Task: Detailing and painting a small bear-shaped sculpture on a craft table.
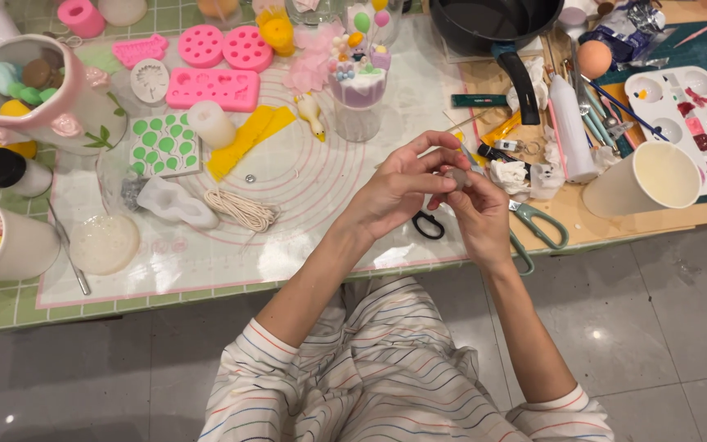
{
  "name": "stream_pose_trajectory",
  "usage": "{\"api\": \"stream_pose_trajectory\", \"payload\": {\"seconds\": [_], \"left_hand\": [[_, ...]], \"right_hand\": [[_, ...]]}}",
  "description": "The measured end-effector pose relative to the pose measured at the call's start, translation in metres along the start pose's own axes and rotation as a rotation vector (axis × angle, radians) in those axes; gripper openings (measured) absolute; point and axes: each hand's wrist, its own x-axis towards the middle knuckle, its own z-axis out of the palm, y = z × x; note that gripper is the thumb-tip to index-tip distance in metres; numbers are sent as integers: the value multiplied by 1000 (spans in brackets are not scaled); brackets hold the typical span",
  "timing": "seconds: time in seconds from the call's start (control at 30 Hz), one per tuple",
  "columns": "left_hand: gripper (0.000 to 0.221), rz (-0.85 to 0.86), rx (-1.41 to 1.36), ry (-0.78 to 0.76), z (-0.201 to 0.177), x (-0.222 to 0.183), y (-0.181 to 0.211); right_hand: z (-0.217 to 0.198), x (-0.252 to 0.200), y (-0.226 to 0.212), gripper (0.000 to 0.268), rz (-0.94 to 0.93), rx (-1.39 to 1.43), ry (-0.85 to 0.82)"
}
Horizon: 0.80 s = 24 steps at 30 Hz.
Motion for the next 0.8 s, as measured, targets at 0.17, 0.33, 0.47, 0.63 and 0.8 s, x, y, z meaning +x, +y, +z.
{"api": "stream_pose_trajectory", "payload": {"seconds": [0.17,0.33,0.47,0.63,0.8], "left_hand": [[49,-29,-44,-30,-1,4,3],[41,21,15,58,-10,5,15],[22,193,589,252,-40,-3,23],[11,233,1255,436,11,-7,39],[11,103,1605,491,-4,9,12]], "right_hand": [[-3,1,-2,33,-20,-24,-12],[-16,-4,-14,30,-37,89,-14],[-29,-6,-43,42,99,221,151],[-44,-12,-59,48,144,337,231],[-65,-23,-60,45,175,266,345]]}}
